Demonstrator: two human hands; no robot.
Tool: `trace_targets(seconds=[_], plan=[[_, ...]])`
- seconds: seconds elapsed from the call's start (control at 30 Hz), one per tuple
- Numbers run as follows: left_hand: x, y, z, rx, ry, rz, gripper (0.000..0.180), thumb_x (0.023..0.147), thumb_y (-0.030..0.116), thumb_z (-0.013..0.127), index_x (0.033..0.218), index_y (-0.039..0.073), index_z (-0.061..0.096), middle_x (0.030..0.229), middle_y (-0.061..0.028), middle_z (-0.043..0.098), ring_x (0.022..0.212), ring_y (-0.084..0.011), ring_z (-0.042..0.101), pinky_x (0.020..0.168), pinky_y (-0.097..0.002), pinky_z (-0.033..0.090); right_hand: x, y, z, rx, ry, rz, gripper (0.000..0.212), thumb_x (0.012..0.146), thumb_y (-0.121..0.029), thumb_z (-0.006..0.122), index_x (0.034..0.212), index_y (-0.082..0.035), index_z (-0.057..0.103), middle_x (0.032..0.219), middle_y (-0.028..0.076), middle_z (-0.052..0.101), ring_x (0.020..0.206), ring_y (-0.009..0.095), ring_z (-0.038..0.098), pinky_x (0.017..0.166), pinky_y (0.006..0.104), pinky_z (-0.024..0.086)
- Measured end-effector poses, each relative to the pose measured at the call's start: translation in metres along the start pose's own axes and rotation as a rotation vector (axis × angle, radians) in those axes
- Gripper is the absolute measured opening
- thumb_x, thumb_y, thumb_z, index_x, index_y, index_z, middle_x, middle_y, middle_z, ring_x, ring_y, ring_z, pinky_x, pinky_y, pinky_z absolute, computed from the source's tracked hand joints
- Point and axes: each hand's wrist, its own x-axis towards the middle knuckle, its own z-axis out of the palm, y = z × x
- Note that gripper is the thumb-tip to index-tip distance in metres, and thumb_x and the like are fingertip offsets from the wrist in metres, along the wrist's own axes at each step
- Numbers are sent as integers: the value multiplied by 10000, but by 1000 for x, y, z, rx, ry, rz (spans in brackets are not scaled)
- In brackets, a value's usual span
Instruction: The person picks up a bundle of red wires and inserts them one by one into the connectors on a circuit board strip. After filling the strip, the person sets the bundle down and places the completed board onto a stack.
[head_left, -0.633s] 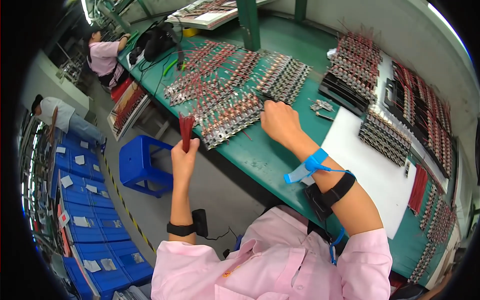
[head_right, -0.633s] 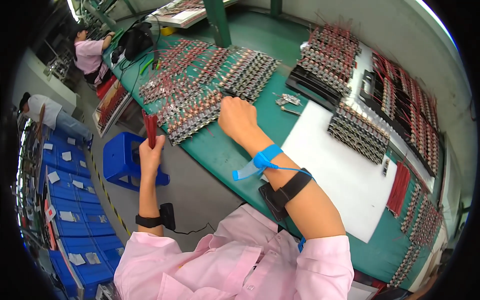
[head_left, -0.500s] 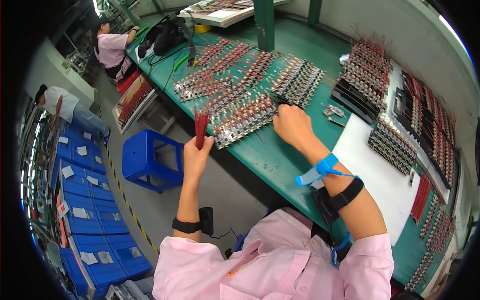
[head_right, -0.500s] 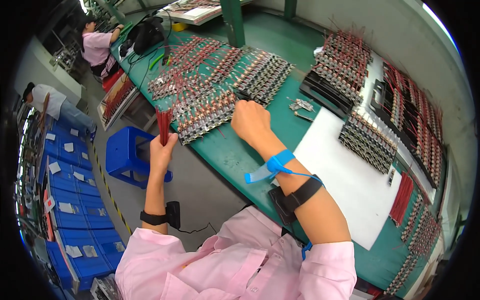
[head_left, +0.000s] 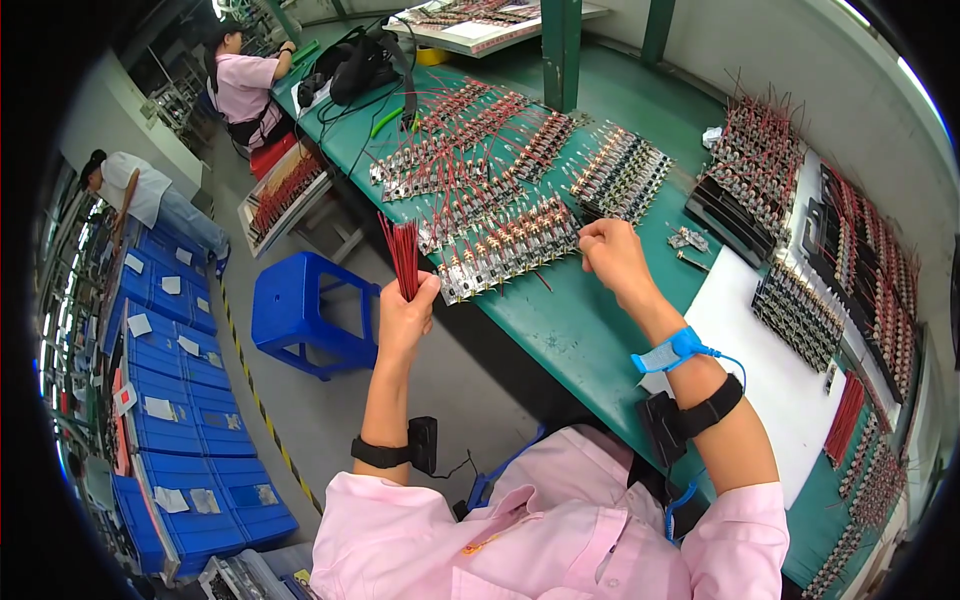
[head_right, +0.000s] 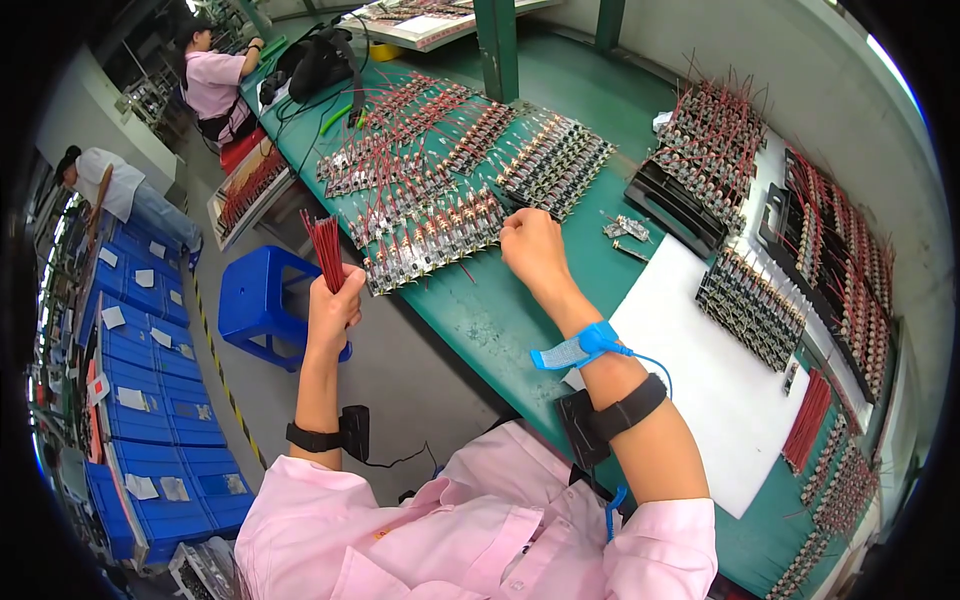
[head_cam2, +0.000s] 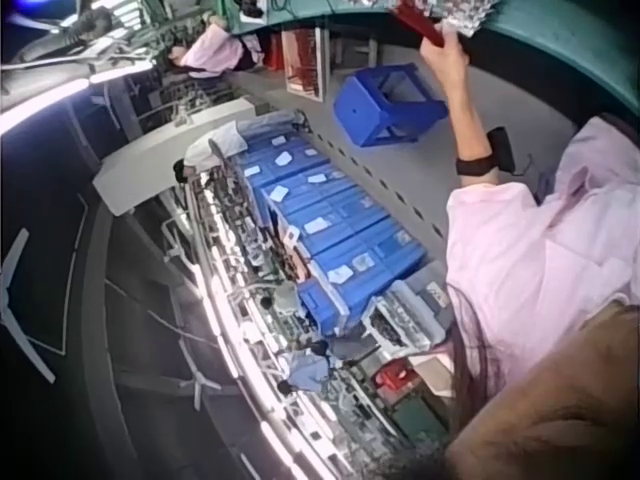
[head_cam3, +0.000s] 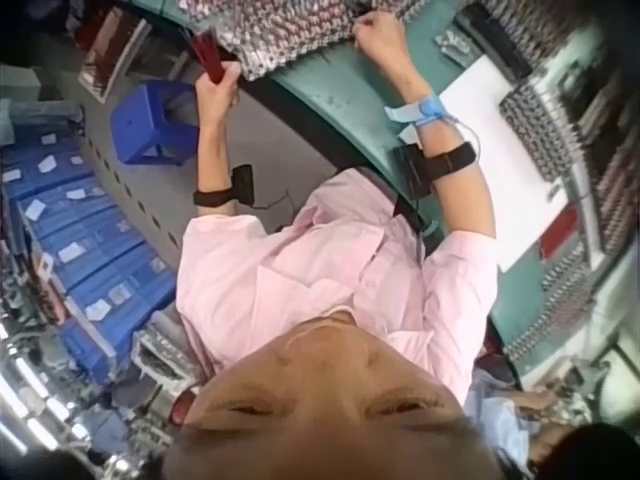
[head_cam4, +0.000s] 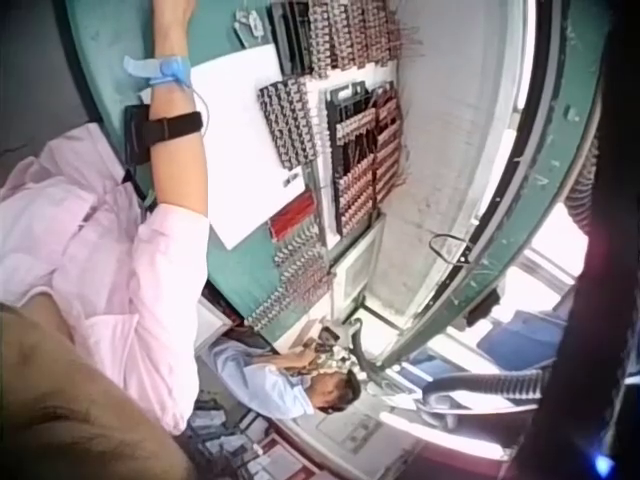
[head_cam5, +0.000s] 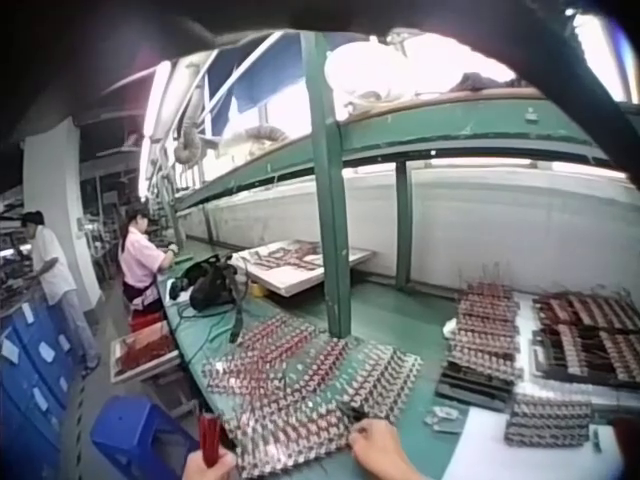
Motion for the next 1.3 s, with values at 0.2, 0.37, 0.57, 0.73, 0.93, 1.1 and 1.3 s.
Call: trace_targets(seconds=[0.2,0.37,0.57,0.73,0.93,1.1,1.3], plan=[[-13,14,-3,-72,-56,17,148,751,163,542,735,51,446,448,71,307,338,-18,254,322,-178,214,-21,-11,-21,167,-50,42,180,676,-69,458,790,41,543,539,81,515,465,126,475,435,261,355],[-43,26,19,-124,-274,-57,142,736,151,553,737,50,453,458,59,323,345,-28,270,325,-181,226,-67,-19,-81,235,-101,64,206,722,-93,444,870,25,524,516,20,462,378,47,345,317,195,236],[-91,12,89,-68,-493,-185,158,708,129,587,763,17,488,518,46,405,383,-20,330,343,-168,246,-129,18,-161,156,26,288,196,739,-102,445,876,10,528,490,4,437,372,39,339,307,188,223],[-127,-5,129,16,-707,-307,128,706,119,582,733,10,522,478,40,385,365,-31,315,336,-193,226,-121,48,-174,40,36,381,183,739,-106,446,878,-28,534,470,-5,420,369,42,341,306,186,220],[-157,-11,152,14,-799,-341,142,752,129,539,779,-8,564,466,46,361,365,-26,284,342,-196,205,-88,52,-165,-85,-74,307,177,733,-88,416,862,-69,535,468,0,410,376,66,348,318,209,243],[-162,-8,166,-17,-922,-499,211,801,151,478,911,-16,545,464,61,322,378,-22,243,354,-197,194,-69,58,-160,-267,-147,242,210,719,-58,382,861,-90,533,474,4,407,381,90,358,335,248,278],[-163,-1,172,-95,-1028,-656,300,824,184,444,1041,-20,472,462,75,260,393,-24,208,372,-196,200,-62,64,-154,-256,-205,162,210,715,-56,386,861,-89,534,495,17,420,408,105,386,358,263,305]])
